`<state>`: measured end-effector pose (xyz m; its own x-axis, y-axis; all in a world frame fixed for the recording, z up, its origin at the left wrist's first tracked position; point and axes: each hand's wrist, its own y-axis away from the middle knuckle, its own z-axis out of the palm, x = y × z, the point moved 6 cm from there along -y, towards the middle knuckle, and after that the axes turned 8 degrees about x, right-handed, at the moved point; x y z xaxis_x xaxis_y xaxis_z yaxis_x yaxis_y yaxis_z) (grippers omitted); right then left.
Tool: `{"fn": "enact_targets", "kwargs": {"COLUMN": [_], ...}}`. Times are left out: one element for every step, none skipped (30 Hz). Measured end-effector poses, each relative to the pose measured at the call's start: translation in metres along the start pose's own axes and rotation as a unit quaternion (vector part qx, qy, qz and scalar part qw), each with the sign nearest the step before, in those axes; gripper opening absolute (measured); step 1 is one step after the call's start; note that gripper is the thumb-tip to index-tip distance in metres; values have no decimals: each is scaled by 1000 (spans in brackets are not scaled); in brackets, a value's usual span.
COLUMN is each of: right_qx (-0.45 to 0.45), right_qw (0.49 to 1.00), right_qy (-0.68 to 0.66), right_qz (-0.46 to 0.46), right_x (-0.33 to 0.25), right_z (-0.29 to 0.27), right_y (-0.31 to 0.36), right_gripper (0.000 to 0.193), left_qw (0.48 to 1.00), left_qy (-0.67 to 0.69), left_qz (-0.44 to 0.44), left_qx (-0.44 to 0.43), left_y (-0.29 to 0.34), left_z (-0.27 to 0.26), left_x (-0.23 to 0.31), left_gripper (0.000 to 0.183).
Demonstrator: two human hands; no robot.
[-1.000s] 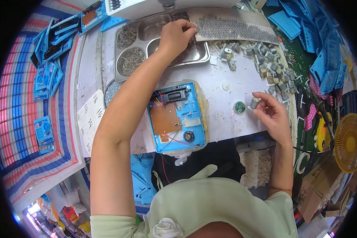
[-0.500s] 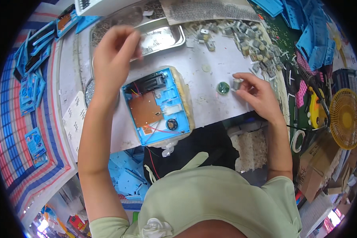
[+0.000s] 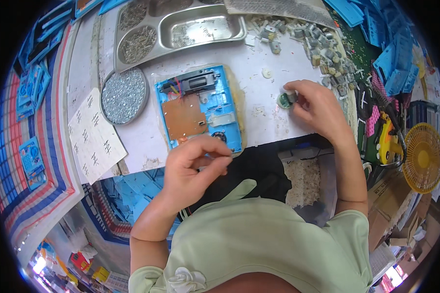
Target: Assemble a small blue plastic electronic device using an electric screwdriver and soldering iron.
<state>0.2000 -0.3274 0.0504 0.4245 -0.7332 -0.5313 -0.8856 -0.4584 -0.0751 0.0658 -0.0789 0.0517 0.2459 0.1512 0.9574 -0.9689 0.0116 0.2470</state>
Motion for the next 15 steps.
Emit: {"fn": "enact_targets", "kwargs": {"right_qx": [-1,-6,-11,-19,-17,-11,-4,-49,-72,-91,-110,-120,-131,-141,-152], "right_qw": [1000,996,983,963,929,884,829,810,785,761,736,727,719,711,716], "right_qy": [-4,-79,-152,-226,-332,-432,-525,-552,-582,-605,-628,-636,-643,-650,-642], "right_qz": [1,50,100,149,161,177,192,193,202,215,229,229,229,229,227], "right_x": [-3,0,5,5,-9,-28,-43,-51,-62,-71,-77,-80,-81,-83,-84], "right_z": [-1,-3,-4,-1,7,17,24,38,48,56,62,66,70,73,75], "right_y": [0,3,10,15,19,24,28,32,34,33,33,32,31,31,30], "right_gripper": [35,35,35,36,37,39,41,46,48,48,49,49,49,49,49], "left_qw": [1000,998,997,995,992,990,990,989,988,988,988,988,988,988,989], "left_qy": [-13,-34,-57,-80,-104,-113,-118,-122,-127,-122,-116,-112,-117,-122,-127], "left_qz": [18,36,45,54,61,78,81,84,88,93,99,104,96,87,79], "left_qx": [-5,-26,-32,-34,-36,-32,-17,-2,10,19,28,38,28,18,8], "left_y": [-1,-3,-5,-7,-7,-7,-5,-3,-3,-3,-4,-4,-3,-2,-2], "left_z": [1,4,5,6,7,7,7,7,7,6,5,3,3,2,2], "left_x": [0,1,-1,-2,-3,-4,-5,-5,-5,-5,-5,-5,-5,-4,-5], "left_gripper": [16,15,15,14,14,15,18,20,22,24,27,29,30,31,32]}}
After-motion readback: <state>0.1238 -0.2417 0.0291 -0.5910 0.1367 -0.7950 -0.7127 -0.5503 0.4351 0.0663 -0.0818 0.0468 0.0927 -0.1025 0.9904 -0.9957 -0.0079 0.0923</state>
